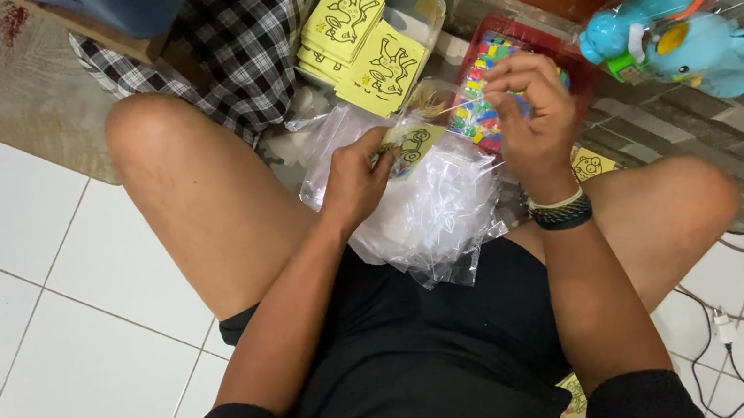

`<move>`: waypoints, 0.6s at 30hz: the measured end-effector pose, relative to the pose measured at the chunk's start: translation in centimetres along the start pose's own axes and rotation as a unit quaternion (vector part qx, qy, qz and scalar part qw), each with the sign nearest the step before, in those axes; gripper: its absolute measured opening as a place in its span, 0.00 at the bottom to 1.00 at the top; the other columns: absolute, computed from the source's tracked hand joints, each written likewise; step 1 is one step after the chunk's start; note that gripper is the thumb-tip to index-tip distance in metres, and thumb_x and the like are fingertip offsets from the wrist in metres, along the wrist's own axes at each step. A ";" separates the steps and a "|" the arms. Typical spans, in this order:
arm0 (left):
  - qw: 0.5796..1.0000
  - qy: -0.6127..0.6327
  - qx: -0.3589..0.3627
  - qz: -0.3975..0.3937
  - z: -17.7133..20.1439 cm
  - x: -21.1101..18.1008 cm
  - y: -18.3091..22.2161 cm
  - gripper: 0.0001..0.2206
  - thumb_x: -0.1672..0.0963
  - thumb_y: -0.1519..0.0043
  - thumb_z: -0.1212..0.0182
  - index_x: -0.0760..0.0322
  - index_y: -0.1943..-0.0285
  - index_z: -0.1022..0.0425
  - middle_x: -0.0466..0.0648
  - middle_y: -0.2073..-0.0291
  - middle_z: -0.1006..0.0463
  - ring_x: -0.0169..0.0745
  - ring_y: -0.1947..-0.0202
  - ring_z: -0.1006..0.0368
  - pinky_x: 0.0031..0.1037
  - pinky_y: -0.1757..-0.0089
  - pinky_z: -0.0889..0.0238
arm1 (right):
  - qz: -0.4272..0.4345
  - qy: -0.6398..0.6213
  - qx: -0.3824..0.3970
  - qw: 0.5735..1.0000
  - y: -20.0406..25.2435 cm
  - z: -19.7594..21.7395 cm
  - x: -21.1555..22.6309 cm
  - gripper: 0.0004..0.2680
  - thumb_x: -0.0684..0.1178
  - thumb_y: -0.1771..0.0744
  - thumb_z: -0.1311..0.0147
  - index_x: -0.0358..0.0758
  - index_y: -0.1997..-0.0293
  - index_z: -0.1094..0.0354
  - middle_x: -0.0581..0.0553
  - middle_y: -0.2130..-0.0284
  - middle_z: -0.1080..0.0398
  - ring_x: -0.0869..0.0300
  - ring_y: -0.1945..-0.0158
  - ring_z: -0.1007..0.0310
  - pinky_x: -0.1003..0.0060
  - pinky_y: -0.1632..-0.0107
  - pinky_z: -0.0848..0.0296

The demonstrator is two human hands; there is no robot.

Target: The person is sitting on the floor and packing yellow sticker sheets into a clear plastic bag.

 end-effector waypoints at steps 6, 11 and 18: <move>1.000 -0.006 0.026 -0.014 1.0 -1.1 0.1 0.12 0.62 0.40 0.38 0.59 0.48 0.21 0.58 0.65 0.16 0.64 0.58 0.20 0.45 0.57 0.28 | -0.010 0.018 0.065 0.998 -1.4 -0.3 1.5 0.05 0.43 0.28 0.43 0.33 0.60 0.27 0.35 0.54 0.29 0.40 0.47 0.30 0.48 0.42 0.35; 0.999 0.000 0.044 -0.019 0.5 -0.8 0.0 0.13 0.61 0.40 0.38 0.56 0.47 0.20 0.55 0.64 0.16 0.62 0.57 0.20 0.44 0.57 0.28 | -0.028 0.002 0.134 0.991 0.2 -1.8 -1.0 0.05 0.45 0.30 0.41 0.37 0.62 0.26 0.36 0.54 0.27 0.39 0.48 0.29 0.45 0.43 0.34; 0.997 0.035 0.070 0.025 0.0 -0.4 -0.1 0.09 0.58 0.41 0.35 0.54 0.52 0.19 0.51 0.71 0.18 0.52 0.65 0.19 0.39 0.61 0.30 | -0.057 -0.003 0.147 0.987 1.5 -3.6 -1.7 0.02 0.44 0.34 0.33 0.41 0.63 0.22 0.39 0.55 0.25 0.40 0.48 0.27 0.47 0.43 0.31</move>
Point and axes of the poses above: each hand's wrist, its own y-axis away from the middle knuckle, its own z-axis out of the back of the hand, x = y × z, the point moved 2 cm from there along -y, towards the middle knuckle
